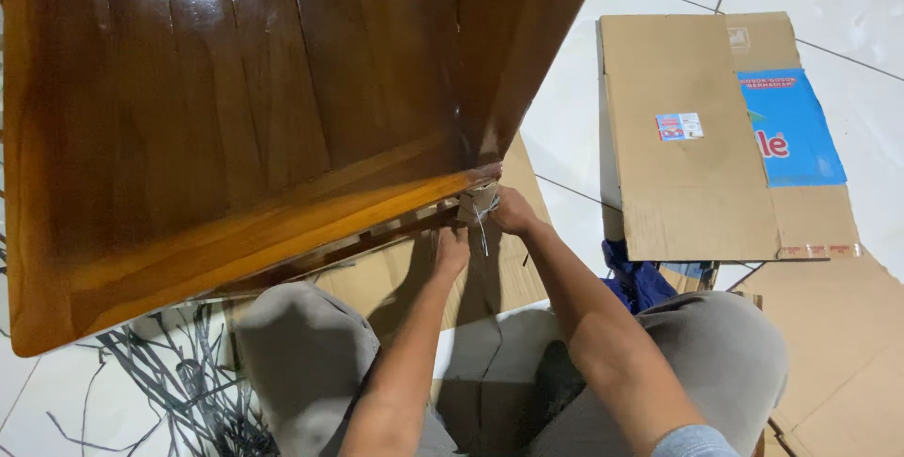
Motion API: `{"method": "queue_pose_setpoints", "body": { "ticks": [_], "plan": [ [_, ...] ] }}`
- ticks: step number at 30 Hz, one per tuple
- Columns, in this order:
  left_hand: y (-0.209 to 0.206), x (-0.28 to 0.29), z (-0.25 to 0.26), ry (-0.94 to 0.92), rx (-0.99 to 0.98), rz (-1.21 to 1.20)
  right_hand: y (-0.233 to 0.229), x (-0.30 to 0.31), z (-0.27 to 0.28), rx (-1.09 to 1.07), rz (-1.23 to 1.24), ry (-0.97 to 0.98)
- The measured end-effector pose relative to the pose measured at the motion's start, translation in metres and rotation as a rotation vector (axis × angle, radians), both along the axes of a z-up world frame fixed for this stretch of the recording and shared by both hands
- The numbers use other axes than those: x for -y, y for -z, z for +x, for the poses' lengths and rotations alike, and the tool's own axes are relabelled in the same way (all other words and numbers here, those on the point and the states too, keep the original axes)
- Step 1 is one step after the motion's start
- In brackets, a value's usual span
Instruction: Wrapping the legs of a wooden chair with cardboard and securing them with plastic ties.
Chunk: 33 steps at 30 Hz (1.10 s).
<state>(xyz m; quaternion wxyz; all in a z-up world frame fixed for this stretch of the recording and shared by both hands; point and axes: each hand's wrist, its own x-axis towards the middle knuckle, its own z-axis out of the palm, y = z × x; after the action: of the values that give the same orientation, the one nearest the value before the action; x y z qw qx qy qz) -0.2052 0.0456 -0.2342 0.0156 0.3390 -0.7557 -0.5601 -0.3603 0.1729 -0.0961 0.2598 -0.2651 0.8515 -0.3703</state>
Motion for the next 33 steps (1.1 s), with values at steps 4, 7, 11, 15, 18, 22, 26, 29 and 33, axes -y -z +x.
{"method": "queue_pose_setpoints", "body": {
  "ticks": [4,7,11,15,18,22,26,29,33],
  "plan": [
    [-0.037,0.005,0.004,0.108,0.007,-0.493,0.017,0.0,-0.006,-0.012,-0.1,-0.053],
    [-0.085,0.004,0.006,0.156,0.067,-0.453,0.028,-0.002,-0.008,-0.018,-0.114,-0.08],
    [-0.049,0.013,0.003,0.123,0.061,-0.398,0.021,-0.004,-0.004,-0.043,-0.08,-0.151],
    [-0.007,0.015,0.01,0.025,-0.002,-0.293,0.011,0.0,0.007,0.049,0.05,-0.035],
    [0.003,0.014,0.011,-0.223,-0.074,-0.104,-0.003,0.001,0.026,0.042,0.09,0.177],
    [-0.049,-0.001,0.015,-0.327,-0.165,-0.077,-0.027,-0.011,0.057,-0.071,0.042,0.353],
    [-0.022,-0.031,-0.001,-0.476,-0.388,0.295,-0.049,-0.023,0.084,-0.039,0.002,0.455],
    [-0.039,-0.038,-0.003,-0.383,-0.312,0.341,-0.05,-0.026,0.101,-0.068,-0.004,0.489],
    [-0.038,-0.047,-0.016,-0.37,-0.33,0.336,-0.058,-0.034,0.115,-0.114,0.02,0.452]
  ]
}}
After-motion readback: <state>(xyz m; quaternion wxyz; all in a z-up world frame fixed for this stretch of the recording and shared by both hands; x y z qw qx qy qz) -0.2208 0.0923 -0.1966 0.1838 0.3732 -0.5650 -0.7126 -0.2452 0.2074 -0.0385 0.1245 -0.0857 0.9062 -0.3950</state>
